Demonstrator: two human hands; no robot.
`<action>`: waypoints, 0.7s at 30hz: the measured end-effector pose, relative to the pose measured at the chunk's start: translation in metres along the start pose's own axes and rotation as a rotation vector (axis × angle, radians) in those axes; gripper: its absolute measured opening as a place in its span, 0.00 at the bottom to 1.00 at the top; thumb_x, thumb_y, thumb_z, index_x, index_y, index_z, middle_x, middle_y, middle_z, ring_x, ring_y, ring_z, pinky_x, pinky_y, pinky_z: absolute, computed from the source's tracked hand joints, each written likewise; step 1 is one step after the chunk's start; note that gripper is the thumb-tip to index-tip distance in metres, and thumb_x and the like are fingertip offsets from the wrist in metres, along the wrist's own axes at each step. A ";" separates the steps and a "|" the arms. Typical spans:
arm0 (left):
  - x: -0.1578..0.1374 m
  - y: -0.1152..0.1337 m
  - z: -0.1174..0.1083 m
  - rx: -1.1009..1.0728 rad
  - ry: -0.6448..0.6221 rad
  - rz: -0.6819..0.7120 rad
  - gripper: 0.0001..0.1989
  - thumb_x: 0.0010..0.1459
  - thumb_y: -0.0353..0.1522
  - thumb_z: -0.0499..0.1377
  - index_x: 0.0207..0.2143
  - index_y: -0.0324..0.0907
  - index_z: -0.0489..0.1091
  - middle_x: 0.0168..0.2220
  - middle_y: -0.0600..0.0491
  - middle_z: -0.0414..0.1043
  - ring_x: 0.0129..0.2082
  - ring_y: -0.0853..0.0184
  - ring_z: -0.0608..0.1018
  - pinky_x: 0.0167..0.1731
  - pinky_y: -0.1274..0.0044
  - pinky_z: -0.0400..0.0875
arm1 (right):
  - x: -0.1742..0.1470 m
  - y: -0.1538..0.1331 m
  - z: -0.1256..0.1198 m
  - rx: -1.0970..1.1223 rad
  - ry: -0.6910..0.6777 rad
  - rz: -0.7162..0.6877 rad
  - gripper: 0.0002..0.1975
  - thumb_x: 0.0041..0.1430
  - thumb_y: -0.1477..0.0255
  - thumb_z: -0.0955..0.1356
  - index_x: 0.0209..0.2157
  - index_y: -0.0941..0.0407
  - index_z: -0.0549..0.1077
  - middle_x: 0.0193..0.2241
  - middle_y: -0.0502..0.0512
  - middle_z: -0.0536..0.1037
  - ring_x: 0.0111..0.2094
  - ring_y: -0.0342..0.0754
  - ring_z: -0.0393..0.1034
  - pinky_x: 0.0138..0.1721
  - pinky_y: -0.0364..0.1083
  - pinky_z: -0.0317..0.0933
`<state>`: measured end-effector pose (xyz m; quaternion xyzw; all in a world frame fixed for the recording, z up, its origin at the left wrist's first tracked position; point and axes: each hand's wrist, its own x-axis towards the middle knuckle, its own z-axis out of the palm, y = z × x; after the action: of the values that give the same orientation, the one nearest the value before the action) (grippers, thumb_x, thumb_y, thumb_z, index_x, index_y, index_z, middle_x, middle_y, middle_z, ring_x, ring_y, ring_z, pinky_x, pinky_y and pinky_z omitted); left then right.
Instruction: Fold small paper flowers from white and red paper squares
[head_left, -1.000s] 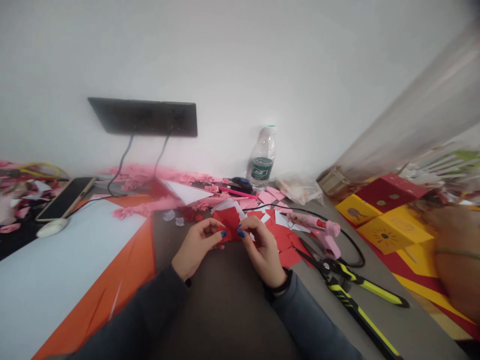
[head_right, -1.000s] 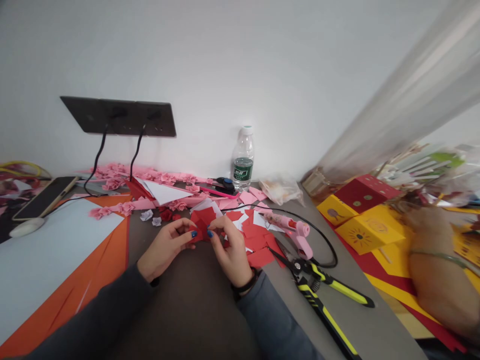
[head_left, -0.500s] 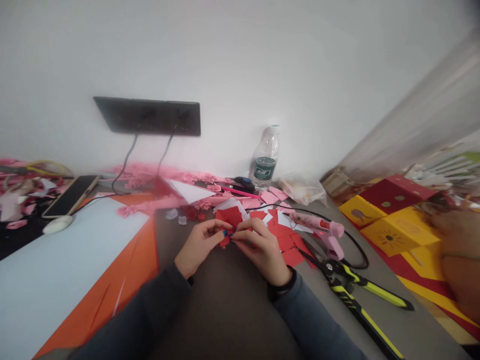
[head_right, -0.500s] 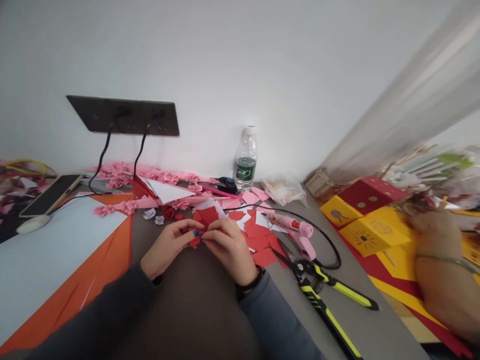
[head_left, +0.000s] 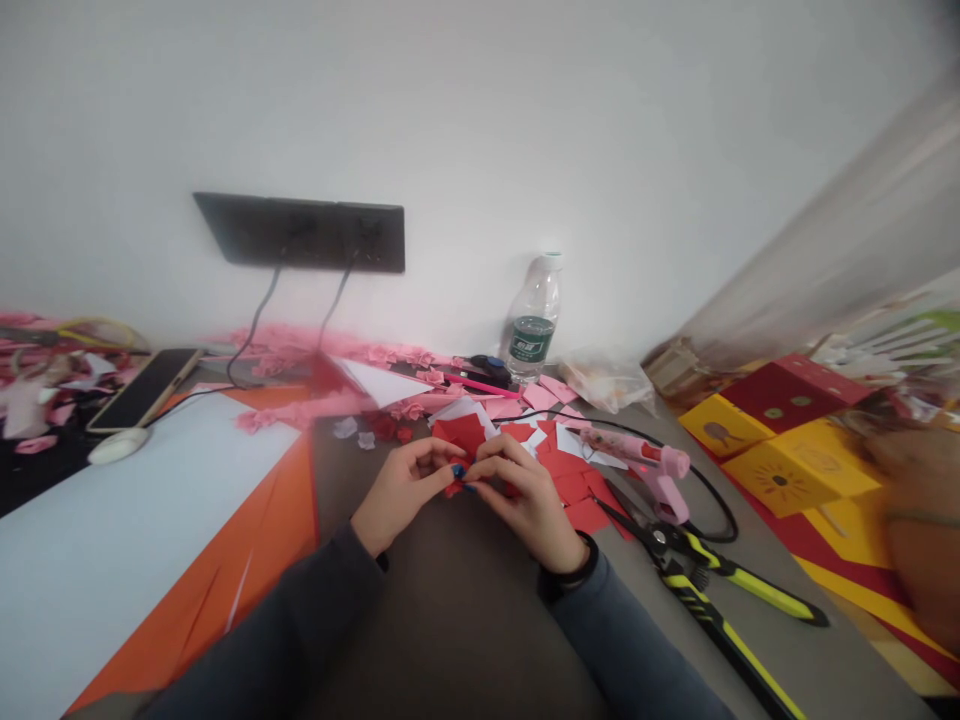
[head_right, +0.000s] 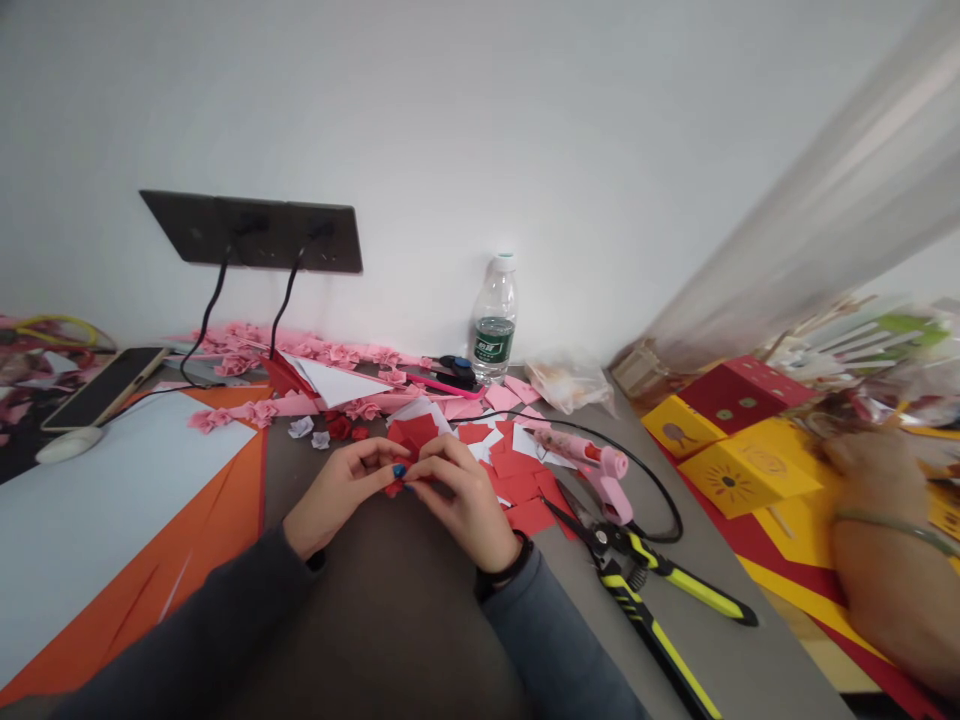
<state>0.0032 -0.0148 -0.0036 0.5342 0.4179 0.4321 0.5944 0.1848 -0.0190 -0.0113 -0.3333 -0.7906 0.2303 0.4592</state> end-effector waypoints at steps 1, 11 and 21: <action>0.000 0.000 0.000 0.008 -0.002 0.001 0.09 0.53 0.32 0.63 0.37 0.37 0.74 0.24 0.57 0.70 0.25 0.71 0.72 0.31 0.78 0.67 | 0.000 0.000 0.000 0.008 -0.001 0.004 0.05 0.61 0.78 0.68 0.34 0.54 0.74 0.35 0.55 0.69 0.38 0.48 0.68 0.38 0.46 0.64; -0.001 0.000 0.001 0.028 -0.006 0.029 0.09 0.55 0.31 0.61 0.39 0.37 0.76 0.28 0.54 0.73 0.29 0.70 0.73 0.32 0.78 0.65 | 0.000 -0.001 0.003 0.075 0.044 0.111 0.05 0.60 0.78 0.67 0.32 0.55 0.71 0.34 0.54 0.69 0.36 0.47 0.67 0.37 0.46 0.62; -0.002 -0.005 0.002 -0.114 -0.022 -0.059 0.13 0.54 0.33 0.63 0.42 0.38 0.76 0.27 0.54 0.72 0.27 0.71 0.73 0.31 0.78 0.67 | 0.002 -0.002 0.002 0.126 0.049 0.122 0.04 0.61 0.75 0.67 0.31 0.54 0.70 0.33 0.55 0.70 0.37 0.49 0.67 0.38 0.47 0.62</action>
<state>0.0055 -0.0172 -0.0084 0.4914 0.4017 0.4318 0.6409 0.1818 -0.0189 -0.0098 -0.3569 -0.7411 0.2990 0.4837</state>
